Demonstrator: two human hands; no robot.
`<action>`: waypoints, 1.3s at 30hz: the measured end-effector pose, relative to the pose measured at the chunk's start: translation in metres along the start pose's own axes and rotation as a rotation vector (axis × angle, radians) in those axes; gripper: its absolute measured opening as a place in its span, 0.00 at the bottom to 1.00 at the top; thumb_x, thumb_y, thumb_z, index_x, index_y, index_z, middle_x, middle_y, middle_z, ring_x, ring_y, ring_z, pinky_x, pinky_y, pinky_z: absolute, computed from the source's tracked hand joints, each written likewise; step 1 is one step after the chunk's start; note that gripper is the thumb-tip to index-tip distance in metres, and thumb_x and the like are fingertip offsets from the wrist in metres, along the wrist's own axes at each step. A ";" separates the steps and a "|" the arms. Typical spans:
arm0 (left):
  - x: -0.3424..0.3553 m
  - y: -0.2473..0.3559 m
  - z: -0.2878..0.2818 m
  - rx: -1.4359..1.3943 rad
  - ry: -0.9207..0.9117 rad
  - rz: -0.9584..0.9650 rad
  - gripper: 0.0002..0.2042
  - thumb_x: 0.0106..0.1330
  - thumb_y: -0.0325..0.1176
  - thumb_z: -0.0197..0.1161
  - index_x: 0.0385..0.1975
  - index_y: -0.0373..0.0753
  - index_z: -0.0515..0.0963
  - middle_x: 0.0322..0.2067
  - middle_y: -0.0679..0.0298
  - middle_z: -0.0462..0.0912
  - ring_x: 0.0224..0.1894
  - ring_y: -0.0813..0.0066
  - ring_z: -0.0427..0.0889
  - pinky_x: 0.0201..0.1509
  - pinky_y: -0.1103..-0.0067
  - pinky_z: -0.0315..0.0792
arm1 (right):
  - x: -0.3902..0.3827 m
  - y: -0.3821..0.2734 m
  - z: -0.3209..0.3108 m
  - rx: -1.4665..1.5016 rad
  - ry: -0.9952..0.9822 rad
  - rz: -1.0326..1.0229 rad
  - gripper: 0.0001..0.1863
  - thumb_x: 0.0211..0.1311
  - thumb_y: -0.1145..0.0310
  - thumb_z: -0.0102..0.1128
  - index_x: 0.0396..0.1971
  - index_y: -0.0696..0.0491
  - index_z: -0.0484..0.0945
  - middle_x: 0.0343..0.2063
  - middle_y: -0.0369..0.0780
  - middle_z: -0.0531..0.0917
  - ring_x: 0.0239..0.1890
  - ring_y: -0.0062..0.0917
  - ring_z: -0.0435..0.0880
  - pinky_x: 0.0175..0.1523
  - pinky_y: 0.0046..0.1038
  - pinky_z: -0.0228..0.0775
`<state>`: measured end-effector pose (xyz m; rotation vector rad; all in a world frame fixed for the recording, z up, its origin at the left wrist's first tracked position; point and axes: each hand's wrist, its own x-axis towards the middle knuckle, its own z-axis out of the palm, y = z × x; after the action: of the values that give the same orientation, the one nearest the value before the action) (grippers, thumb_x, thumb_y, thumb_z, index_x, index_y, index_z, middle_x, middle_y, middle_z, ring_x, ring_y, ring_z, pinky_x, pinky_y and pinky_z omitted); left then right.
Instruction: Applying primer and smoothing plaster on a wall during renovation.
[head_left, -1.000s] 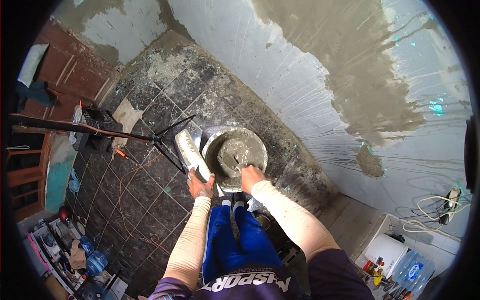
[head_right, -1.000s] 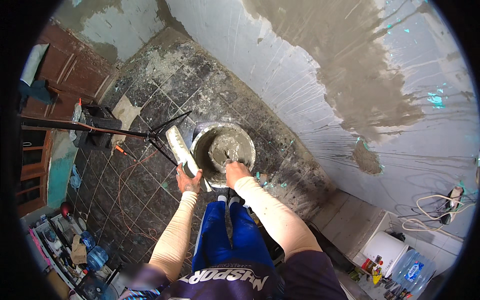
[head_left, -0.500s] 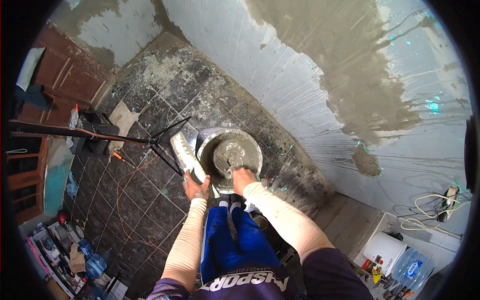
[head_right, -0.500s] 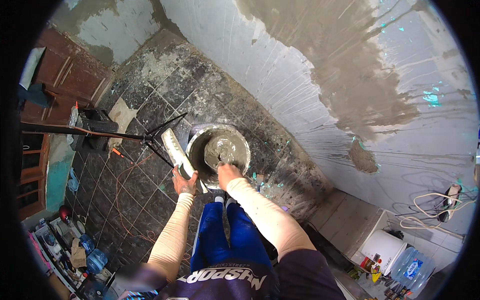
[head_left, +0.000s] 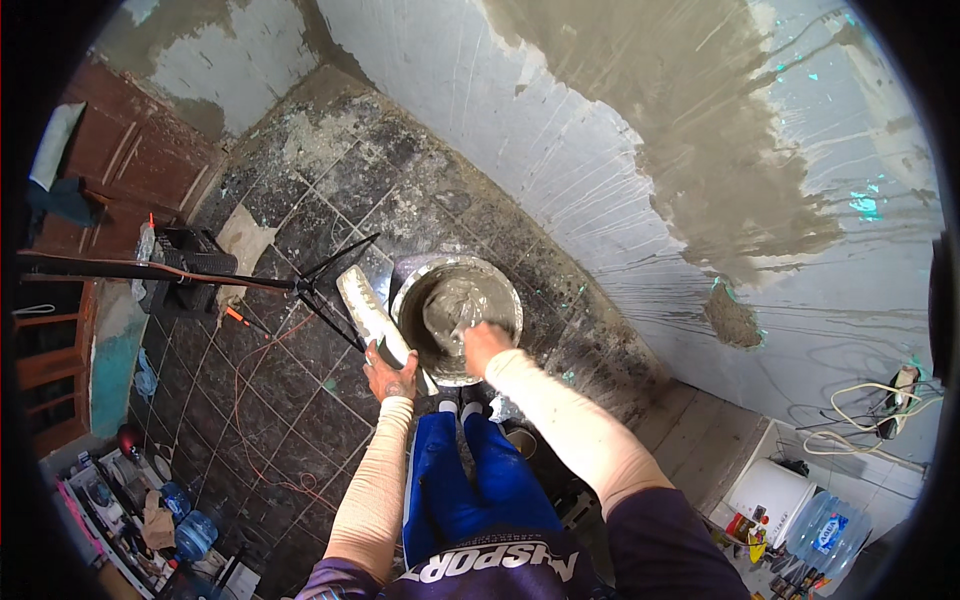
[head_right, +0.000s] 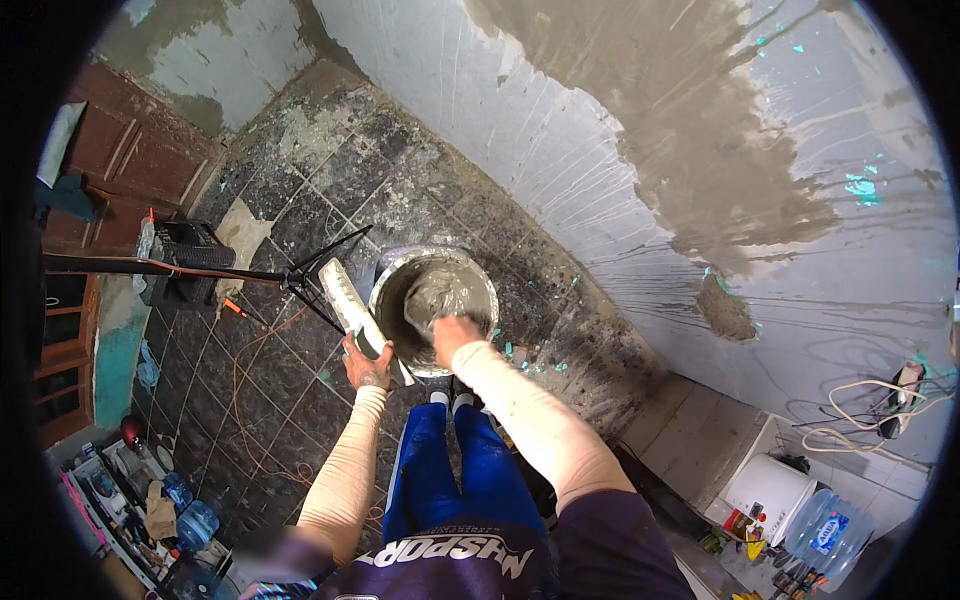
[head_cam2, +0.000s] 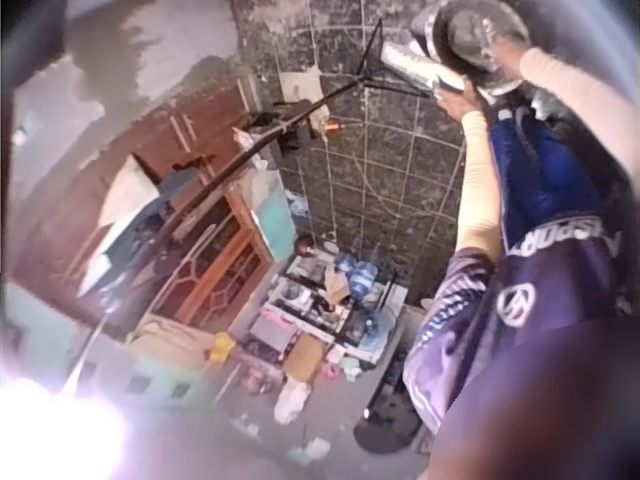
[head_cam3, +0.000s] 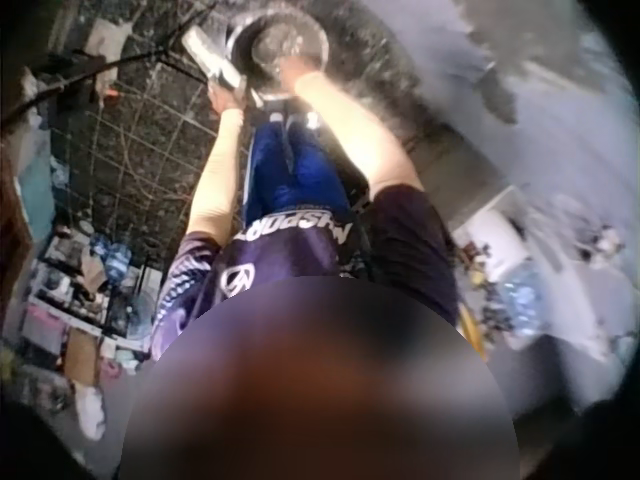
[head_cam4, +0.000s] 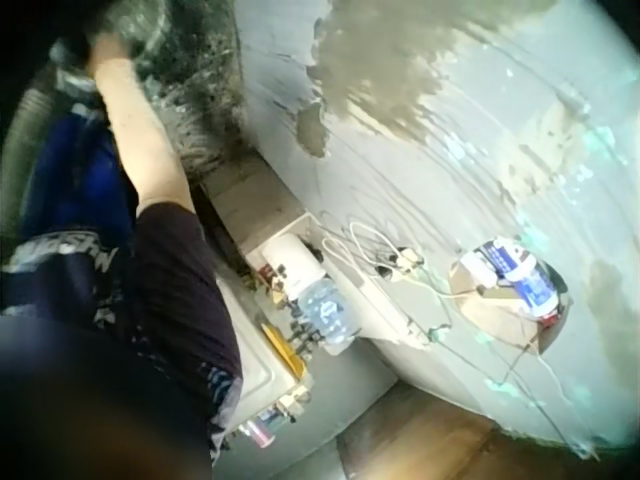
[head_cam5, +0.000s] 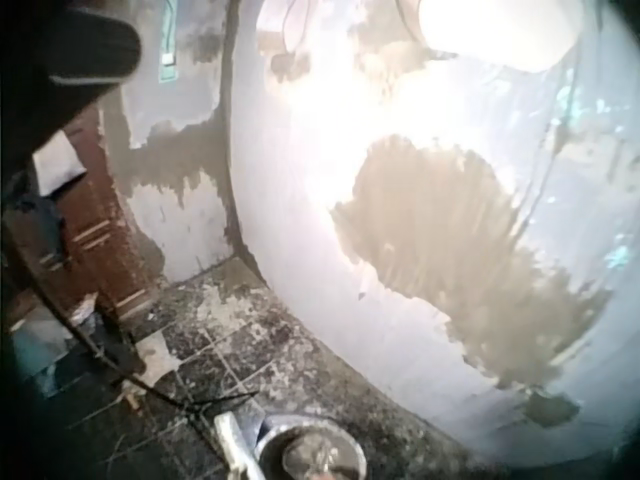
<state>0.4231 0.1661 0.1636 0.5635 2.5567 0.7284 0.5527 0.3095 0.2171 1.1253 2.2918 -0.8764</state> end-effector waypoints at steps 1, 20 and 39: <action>0.000 0.000 0.001 0.002 -0.002 0.000 0.41 0.46 0.45 0.71 0.60 0.46 0.57 0.48 0.40 0.69 0.50 0.40 0.70 0.54 0.59 0.67 | -0.008 -0.007 0.010 0.002 0.031 0.007 0.08 0.46 0.75 0.60 0.29 0.58 0.81 0.33 0.51 0.82 0.39 0.44 0.83 0.45 0.38 0.76; 0.001 -0.003 -0.003 -0.008 0.012 -0.010 0.40 0.46 0.44 0.71 0.60 0.48 0.57 0.48 0.41 0.69 0.49 0.40 0.71 0.53 0.59 0.67 | -0.026 -0.003 0.010 -0.048 -0.027 -0.068 0.13 0.48 0.75 0.58 0.36 0.59 0.78 0.33 0.52 0.82 0.39 0.44 0.83 0.47 0.38 0.76; 0.000 0.004 -0.006 0.020 0.034 -0.037 0.41 0.45 0.45 0.72 0.60 0.48 0.58 0.47 0.42 0.70 0.48 0.41 0.72 0.52 0.60 0.69 | -0.021 -0.016 0.011 0.033 -0.096 -0.061 0.17 0.45 0.73 0.60 0.39 0.59 0.77 0.34 0.54 0.81 0.42 0.45 0.81 0.49 0.38 0.75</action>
<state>0.4217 0.1668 0.1709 0.5128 2.6014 0.7056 0.5529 0.2835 0.2280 1.0092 2.2515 -0.9727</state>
